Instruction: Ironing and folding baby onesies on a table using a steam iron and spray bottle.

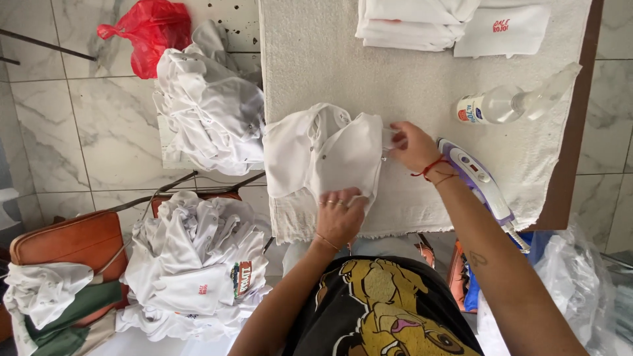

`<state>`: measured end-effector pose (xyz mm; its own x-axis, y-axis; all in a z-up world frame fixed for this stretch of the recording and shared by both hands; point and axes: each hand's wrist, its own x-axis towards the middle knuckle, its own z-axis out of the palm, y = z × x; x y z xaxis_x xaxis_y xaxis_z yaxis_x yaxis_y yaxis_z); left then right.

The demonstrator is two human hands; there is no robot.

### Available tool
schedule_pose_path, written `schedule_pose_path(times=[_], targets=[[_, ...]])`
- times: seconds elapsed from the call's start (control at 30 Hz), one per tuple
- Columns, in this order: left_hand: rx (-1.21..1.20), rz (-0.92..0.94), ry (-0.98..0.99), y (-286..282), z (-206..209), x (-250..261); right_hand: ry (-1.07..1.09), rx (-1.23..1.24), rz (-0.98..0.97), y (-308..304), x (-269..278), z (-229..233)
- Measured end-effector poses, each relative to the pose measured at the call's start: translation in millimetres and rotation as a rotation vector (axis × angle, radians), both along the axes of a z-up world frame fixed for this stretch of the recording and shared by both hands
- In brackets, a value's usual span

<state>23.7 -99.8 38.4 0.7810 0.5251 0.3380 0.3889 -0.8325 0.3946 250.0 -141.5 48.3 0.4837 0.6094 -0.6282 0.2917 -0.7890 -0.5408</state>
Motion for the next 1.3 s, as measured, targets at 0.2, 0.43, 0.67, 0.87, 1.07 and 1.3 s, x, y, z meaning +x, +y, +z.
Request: schedule_pose_path(times=[0.2,0.43,0.67,0.87,1.07,1.3], targets=[[-0.166,-0.196,0.351,-18.2,-39.4,9.6,-0.432,-0.095,0.153,9.5,3.4,-25.2],[-0.454,-0.154,0.271,-17.4,-15.2,19.1,-0.63,-0.135,0.229,-14.7,54.5,41.9],[-0.903,-0.157,0.207,-36.2,-12.2,24.4,-1.208,0.107,0.301,-24.4,35.8,11.8],[-0.515,0.051,0.279,0.3,-11.6,16.8,-0.638,0.569,0.568,3.8,-42.5,-12.7],[-0.731,0.256,0.337,30.7,-19.4,-7.7,-0.499,0.5,0.722,22.2,-65.7,-56.2],[-0.742,0.345,0.265,54.9,3.7,4.6,-0.476,0.599,0.752,33.5,-60.7,-32.1]])
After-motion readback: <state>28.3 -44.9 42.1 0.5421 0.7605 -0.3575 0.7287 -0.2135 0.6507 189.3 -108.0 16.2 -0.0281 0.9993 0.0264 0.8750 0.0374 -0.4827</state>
